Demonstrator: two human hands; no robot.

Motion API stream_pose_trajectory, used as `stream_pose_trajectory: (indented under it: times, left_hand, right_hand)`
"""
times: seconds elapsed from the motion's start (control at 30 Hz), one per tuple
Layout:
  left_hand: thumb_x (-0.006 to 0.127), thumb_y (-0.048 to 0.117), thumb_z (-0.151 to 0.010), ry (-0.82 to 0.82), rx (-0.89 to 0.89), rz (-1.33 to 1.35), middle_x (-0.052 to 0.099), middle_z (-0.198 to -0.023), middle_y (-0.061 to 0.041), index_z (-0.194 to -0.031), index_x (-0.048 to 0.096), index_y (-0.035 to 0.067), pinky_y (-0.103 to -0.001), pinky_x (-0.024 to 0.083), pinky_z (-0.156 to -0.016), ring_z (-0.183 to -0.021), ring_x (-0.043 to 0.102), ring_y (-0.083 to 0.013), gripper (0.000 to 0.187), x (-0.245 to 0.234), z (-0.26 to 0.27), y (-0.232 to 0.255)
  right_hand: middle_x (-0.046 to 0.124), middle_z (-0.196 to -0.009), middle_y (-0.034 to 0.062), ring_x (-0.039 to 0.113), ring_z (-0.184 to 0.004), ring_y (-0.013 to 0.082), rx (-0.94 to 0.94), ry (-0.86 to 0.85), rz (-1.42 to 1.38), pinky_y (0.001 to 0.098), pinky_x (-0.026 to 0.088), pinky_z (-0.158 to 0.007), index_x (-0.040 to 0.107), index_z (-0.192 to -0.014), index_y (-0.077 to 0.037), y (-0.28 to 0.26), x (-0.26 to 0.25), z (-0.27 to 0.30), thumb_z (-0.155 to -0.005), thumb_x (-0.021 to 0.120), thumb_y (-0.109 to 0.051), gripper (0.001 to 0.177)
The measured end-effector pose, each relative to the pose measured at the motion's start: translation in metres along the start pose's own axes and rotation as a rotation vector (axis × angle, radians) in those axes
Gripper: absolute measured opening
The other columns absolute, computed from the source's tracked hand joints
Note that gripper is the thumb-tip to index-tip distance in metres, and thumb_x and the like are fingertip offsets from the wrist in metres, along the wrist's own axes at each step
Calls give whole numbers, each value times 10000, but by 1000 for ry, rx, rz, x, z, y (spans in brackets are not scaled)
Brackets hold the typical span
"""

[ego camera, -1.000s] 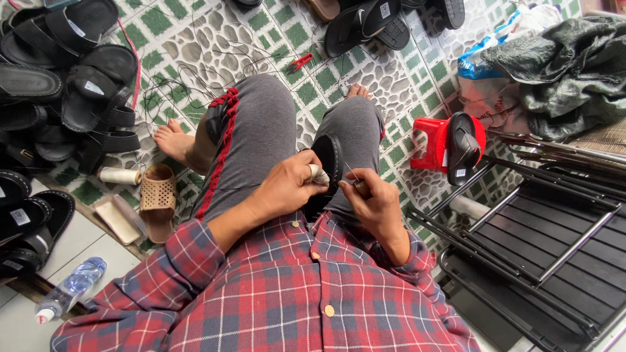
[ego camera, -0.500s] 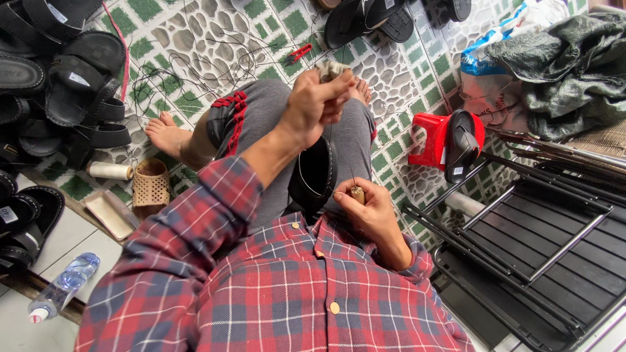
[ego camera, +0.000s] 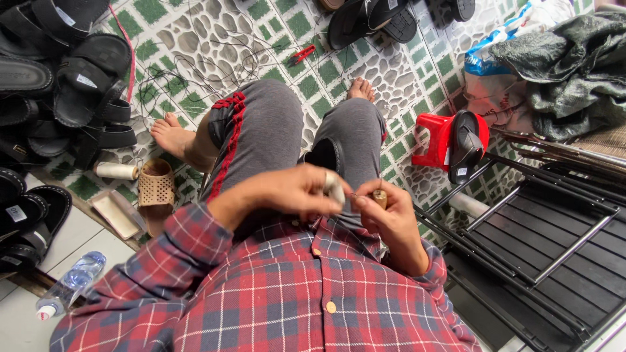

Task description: The person stitches the sole of a black sandal using a needle and thread, pulling the thread through the material and tightening it by hand while the sandal is held between their legs.

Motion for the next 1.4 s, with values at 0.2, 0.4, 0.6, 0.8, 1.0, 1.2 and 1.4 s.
stream_pose_trajectory:
  times: [0.2, 0.4, 0.6, 0.8, 1.0, 1.2, 1.4]
  left_hand:
    - [705, 97, -832, 420, 315, 429, 691, -860, -64, -981, 653, 28, -206, 519, -632, -719, 637, -110, 172, -47, 82, -5]
    - [594, 174, -1087, 1317, -108, -361, 625, -1036, -34, -1149, 599, 79, -235, 539, -746, -814, 593, -115, 114, -100, 174, -10]
    - [804, -28, -865, 1448, 303, -1210, 684, -1040, -240, -1018, 704, -114, -453, 439, -836, -919, 601, -355, 202, -48, 97, 16]
    - [681, 324, -877, 617, 620, -1012, 663, -1089, -122, -847, 666, -7, -398, 516, -862, -1022, 628, -324, 332, -29, -5, 2]
    - [768, 398, -741, 408, 358, -1086, 655, -1014, -75, -806, 666, 22, -449, 556, -746, -934, 641, -325, 395, -32, -42, -5]
    - [748, 520, -720, 445, 352, -1149, 582, -900, -12, -743, 591, 98, -377, 550, -697, -860, 614, -254, 451, -36, -55, -13]
    - [767, 544, -681, 468, 360, -1145, 543, -838, -2, -700, 586, 105, -371, 544, -644, -788, 592, -244, 476, -40, -63, -17]
  right_hand:
    - [559, -931, 67, 545, -858, 203, -728, 6, 818, 331, 458, -819, 528, -1284, -5, -3, -19, 7, -1006, 468, -192, 341]
    - [512, -802, -13, 429, -519, 208, -492, -18, 1344, 326, 372, -479, 464, -1400, -295, 31, -32, 9, -989, 528, -261, 417]
    - [444, -728, -28, 399, -500, 176, -550, 16, 1432, 323, 339, -430, 465, -1399, -334, 33, -30, 6, -995, 544, -238, 423]
    - [540, -653, 6, 590, -524, 279, -562, 38, 1498, 387, 492, -470, 572, -1300, -401, 8, -19, 5, -914, 553, -268, 410]
    - [522, -627, 17, 606, -480, 257, -573, -11, 1720, 392, 502, -437, 573, -1292, -375, -25, -6, 11, -905, 533, -225, 417]
    - [528, -647, -4, 612, -446, 206, -505, -61, 1908, 362, 489, -389, 530, -1342, -326, -19, -12, 7, -838, 531, -150, 534]
    - [510, -702, -4, 592, -483, 221, -701, -30, 1689, 339, 485, -430, 598, -1277, -314, 12, -35, -6, -900, 551, -249, 385]
Point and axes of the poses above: each hand's wrist, its own z-axis away from the middle knuckle, its own x-axis out of the palm, y = z × x, the point moved 1 cm from there along -z, towards the middle knuckle
